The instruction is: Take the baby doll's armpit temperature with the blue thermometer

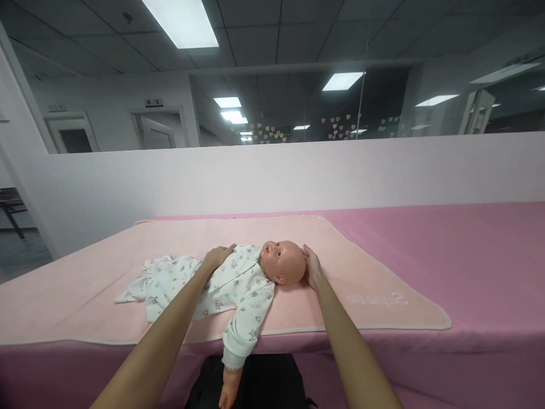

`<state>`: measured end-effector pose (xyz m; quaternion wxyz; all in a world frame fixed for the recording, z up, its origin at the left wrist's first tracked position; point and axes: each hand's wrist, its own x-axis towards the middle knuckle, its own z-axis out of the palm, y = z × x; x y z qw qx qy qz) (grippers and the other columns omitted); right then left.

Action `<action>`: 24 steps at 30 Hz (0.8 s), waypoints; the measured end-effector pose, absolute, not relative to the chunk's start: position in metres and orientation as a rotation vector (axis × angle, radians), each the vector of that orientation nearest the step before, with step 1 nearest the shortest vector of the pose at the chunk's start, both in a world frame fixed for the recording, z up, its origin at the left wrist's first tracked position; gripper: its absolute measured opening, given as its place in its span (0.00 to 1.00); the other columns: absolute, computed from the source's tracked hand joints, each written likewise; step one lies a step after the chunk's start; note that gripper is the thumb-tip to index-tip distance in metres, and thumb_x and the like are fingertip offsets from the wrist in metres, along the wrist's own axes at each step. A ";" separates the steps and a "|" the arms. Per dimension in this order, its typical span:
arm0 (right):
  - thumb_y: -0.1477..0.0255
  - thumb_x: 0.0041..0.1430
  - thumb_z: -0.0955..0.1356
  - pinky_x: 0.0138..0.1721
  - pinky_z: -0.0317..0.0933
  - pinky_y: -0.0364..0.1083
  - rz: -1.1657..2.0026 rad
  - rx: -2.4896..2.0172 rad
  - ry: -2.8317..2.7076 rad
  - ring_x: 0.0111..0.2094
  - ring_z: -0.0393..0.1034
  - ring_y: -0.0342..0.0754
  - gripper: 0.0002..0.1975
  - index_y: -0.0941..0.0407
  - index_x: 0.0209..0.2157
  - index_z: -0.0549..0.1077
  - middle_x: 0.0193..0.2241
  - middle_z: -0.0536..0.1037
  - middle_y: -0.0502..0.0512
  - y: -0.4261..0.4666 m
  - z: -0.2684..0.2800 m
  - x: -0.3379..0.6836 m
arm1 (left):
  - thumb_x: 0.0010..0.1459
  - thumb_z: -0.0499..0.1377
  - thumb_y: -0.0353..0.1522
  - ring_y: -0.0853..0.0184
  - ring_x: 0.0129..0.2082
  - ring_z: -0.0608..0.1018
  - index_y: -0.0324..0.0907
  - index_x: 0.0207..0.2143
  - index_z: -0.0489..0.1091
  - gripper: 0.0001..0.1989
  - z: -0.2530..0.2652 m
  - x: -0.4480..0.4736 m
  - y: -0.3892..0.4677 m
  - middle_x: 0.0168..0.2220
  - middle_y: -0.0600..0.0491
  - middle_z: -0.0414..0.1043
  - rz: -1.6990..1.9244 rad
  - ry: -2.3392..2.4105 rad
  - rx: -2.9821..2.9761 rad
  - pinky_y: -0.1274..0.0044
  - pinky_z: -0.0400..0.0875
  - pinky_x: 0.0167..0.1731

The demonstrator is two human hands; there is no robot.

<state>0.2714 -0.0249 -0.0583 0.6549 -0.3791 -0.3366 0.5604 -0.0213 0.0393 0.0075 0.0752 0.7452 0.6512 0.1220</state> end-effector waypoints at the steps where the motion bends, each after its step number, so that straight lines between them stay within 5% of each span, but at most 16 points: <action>1: 0.58 0.51 0.61 0.41 0.64 0.51 1.331 -0.842 -0.799 0.39 0.72 0.54 0.20 0.57 0.38 0.72 0.35 0.78 0.57 -0.029 -0.054 0.266 | 0.53 0.34 0.54 0.54 0.43 0.73 0.42 0.41 0.70 0.36 0.008 -0.021 0.039 0.43 0.45 0.73 0.377 1.956 2.233 0.68 0.63 0.42; 6: 0.57 0.50 0.61 0.43 0.63 0.53 1.446 -0.764 -0.790 0.41 0.71 0.56 0.24 0.58 0.42 0.71 0.39 0.76 0.60 -0.040 -0.044 0.255 | 0.53 0.33 0.53 0.54 0.42 0.73 0.41 0.41 0.70 0.36 0.008 -0.020 0.035 0.42 0.45 0.73 0.409 1.968 2.242 0.66 0.62 0.43; 13: 0.59 0.50 0.62 0.41 0.64 0.49 1.227 -0.923 -0.672 0.39 0.72 0.53 0.16 0.55 0.30 0.71 0.29 0.79 0.54 -0.026 -0.056 0.271 | 0.54 0.32 0.52 0.56 0.43 0.72 0.41 0.39 0.70 0.35 0.006 -0.020 0.036 0.42 0.45 0.73 0.439 1.970 2.254 0.66 0.59 0.46; 20: 0.55 0.52 0.59 0.45 0.62 0.52 1.432 -0.795 -0.882 0.44 0.69 0.55 0.24 0.56 0.43 0.71 0.41 0.76 0.56 -0.047 -0.039 0.251 | 0.54 0.32 0.51 0.56 0.43 0.73 0.41 0.37 0.70 0.35 0.004 -0.021 0.036 0.41 0.44 0.73 0.462 1.971 2.263 0.67 0.60 0.44; 24: 0.54 0.53 0.57 0.43 0.63 0.52 1.416 -0.861 -0.798 0.42 0.70 0.55 0.25 0.56 0.40 0.72 0.39 0.77 0.58 -0.046 -0.037 0.254 | 0.54 0.32 0.51 0.56 0.42 0.73 0.41 0.37 0.70 0.34 0.005 -0.021 0.036 0.41 0.44 0.74 0.460 1.972 2.266 0.67 0.60 0.44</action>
